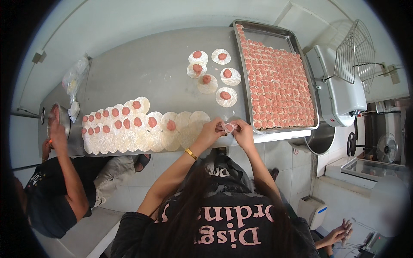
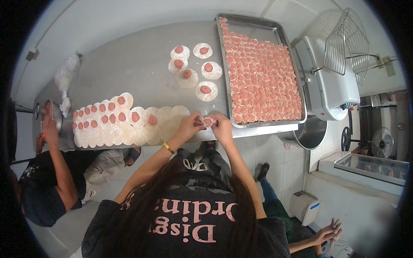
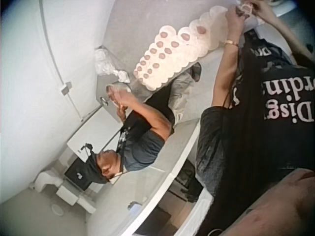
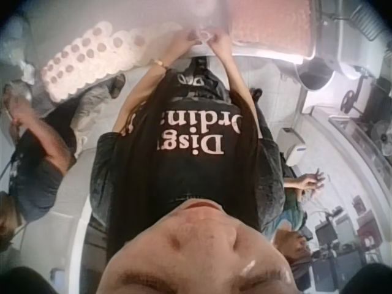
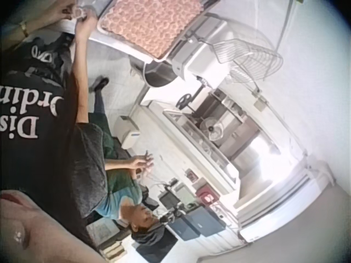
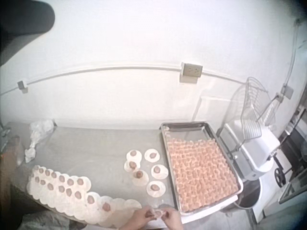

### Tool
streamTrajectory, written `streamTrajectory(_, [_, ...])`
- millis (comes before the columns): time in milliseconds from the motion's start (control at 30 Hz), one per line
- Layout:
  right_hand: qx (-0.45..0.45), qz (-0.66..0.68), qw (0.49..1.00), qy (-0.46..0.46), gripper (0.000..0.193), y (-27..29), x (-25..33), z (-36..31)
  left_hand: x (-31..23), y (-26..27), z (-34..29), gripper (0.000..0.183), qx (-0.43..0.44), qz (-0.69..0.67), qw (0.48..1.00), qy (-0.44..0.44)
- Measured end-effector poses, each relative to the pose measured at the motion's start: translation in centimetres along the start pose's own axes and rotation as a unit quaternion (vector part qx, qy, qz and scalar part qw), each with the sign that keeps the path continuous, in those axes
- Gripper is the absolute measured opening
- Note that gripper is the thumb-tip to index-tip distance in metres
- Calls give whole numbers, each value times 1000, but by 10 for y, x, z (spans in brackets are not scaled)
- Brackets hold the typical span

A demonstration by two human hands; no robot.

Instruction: The person places small portions of meat onto round dough wrappers and folds them into dumplings, then places the finished dumplings onto a metal tray. Two other people are also working at the same table, performing similar tasks.

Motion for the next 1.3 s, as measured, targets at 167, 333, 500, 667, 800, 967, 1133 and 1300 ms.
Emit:
streamTrajectory(167, [-24,12,998,56,31,13,13,1,-11,-1,1,33,6,95,994,-60])
streamTrajectory(333, [-17,-1,1000,20,31,14,9,-7,-13,-12,3,36,53,155,978,-130])
streamTrajectory(500, [-35,-2,997,64,31,11,13,-1,-16,-18,7,33,59,176,975,-123])
streamTrajectory(667, [-65,6,997,27,27,15,8,-7,-18,-15,9,34,63,195,973,-102])
streamTrajectory(800, [-66,-41,995,58,30,9,9,-7,-19,-15,11,35,57,212,968,-123])
streamTrajectory(967, [-81,-8,994,80,27,14,15,-4,-15,-8,11,34,49,185,976,-104])
streamTrajectory(1133, [-27,-38,999,22,30,9,12,-6,-19,-10,10,31,32,137,980,-138])
streamTrajectory(1300, [-80,-17,990,116,32,16,21,-4,-15,-13,8,31,41,165,977,-129])
Point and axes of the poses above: each hand's wrist, its own z-axis towards the middle knuckle, its own y-axis out of the back of the hand, x = y × z, the point moved 6 cm from there along z, towards the middle knuckle, and after that the axes turned 15 degrees about -x, right-handed, at the moved point
